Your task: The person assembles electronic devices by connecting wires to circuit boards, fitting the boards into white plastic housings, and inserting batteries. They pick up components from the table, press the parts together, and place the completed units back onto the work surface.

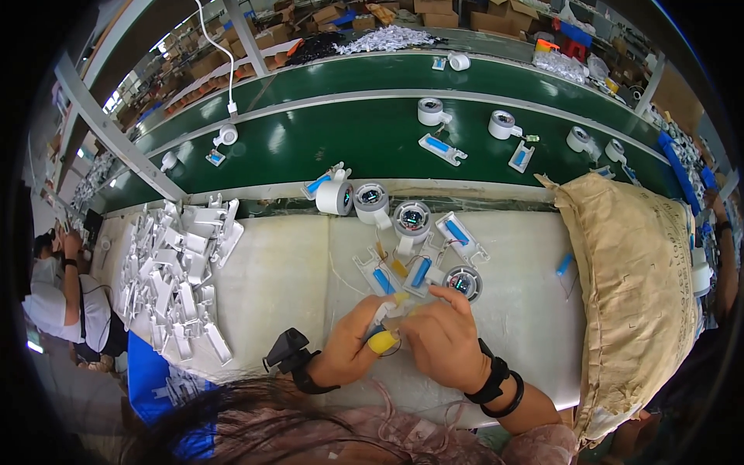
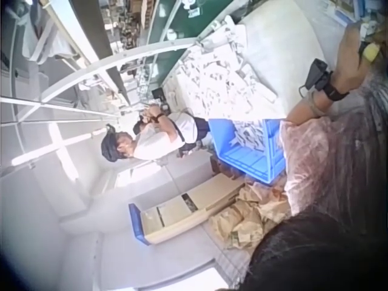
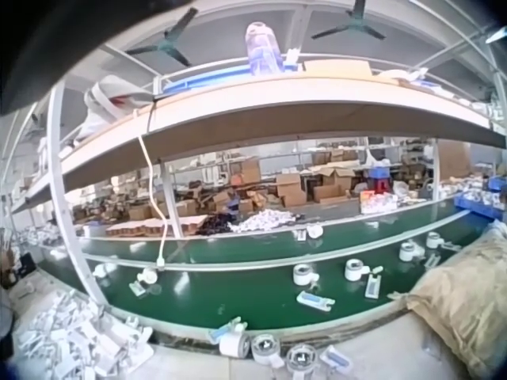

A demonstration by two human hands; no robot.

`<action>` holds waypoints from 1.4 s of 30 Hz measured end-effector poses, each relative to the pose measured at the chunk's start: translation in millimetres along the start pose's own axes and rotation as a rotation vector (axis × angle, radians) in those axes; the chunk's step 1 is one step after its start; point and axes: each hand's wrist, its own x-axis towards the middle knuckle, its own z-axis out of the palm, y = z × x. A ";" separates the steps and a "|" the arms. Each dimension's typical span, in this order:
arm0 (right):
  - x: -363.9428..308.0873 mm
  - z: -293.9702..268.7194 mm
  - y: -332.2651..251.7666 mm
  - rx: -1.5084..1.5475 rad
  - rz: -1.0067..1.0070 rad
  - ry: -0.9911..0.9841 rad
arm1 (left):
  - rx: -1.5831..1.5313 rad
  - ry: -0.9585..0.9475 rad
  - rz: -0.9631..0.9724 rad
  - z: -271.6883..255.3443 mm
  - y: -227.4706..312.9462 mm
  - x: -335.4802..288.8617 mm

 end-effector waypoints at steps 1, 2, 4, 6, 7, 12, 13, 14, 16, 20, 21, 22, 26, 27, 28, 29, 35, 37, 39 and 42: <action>0.4 -0.4 -0.3 0.000 0.000 0.000 | 0.015 0.002 0.008 -0.3 0.3 0.5; 0.7 -0.9 -0.9 0.003 0.004 -0.005 | 0.031 0.003 0.015 -0.4 0.3 0.9; 1.0 -0.8 -0.6 0.008 0.006 -0.011 | 0.036 0.037 0.044 1.6 -2.4 1.3; 0.1 -0.2 -0.3 0.018 0.007 -0.006 | 0.039 0.068 0.070 1.9 -2.3 1.1; -0.3 -0.5 -0.4 0.019 0.010 -0.007 | 0.037 0.042 0.048 0.7 -0.1 0.9; 2.3 -0.6 -0.3 0.019 0.000 -0.025 | 0.057 0.020 0.055 -1.6 -1.7 1.6; 2.6 -0.7 -0.6 0.019 0.001 -0.025 | 0.063 0.018 0.061 -1.6 -2.4 1.8; 2.7 -0.8 -1.3 0.017 0.005 -0.033 | 0.068 0.016 0.068 -1.9 -3.1 2.3; 0.9 -1.3 -2.8 0.017 0.016 -0.044 | 0.099 0.022 0.071 -1.3 -3.8 1.4; -0.4 -2.3 -3.8 -0.008 -0.006 -0.039 | 0.162 0.014 0.083 -3.0 -5.9 1.8; -0.9 -3.1 -3.9 -0.020 -0.006 -0.051 | 0.166 0.010 0.087 -4.3 -3.4 1.7; -1.6 -3.4 -3.9 -0.023 -0.007 -0.044 | -0.070 -0.023 -0.085 -5.7 1.0 0.2; 0.4 -6.1 -7.5 0.046 0.156 -0.137 | -0.660 0.046 -0.317 -15.3 11.5 4.2; 1.2 -7.3 -10.0 0.114 0.283 -0.207 | -0.694 0.069 -0.273 -18.1 16.1 2.3; 2.6 -7.5 -9.3 0.112 0.278 -0.206 | -0.693 0.070 -0.267 -23.0 17.1 0.5; 5.1 -7.2 -7.1 0.153 0.283 -0.247 | -0.739 0.015 -0.212 -28.8 18.0 -1.1; -1.2 -6.0 -0.7 0.500 0.525 -0.374 | -0.880 -0.071 -0.154 -29.1 23.8 -2.9; 0.8 -7.7 1.8 0.547 0.548 -0.381 | -0.827 0.012 -0.130 -26.3 20.5 -2.4; 4.7 -12.7 2.1 0.405 0.532 -0.336 | -0.757 0.059 -0.136 -26.5 18.9 0.4; 5.9 -15.5 5.1 0.358 0.590 -0.206 | -0.711 0.119 -0.154 -26.0 10.8 6.4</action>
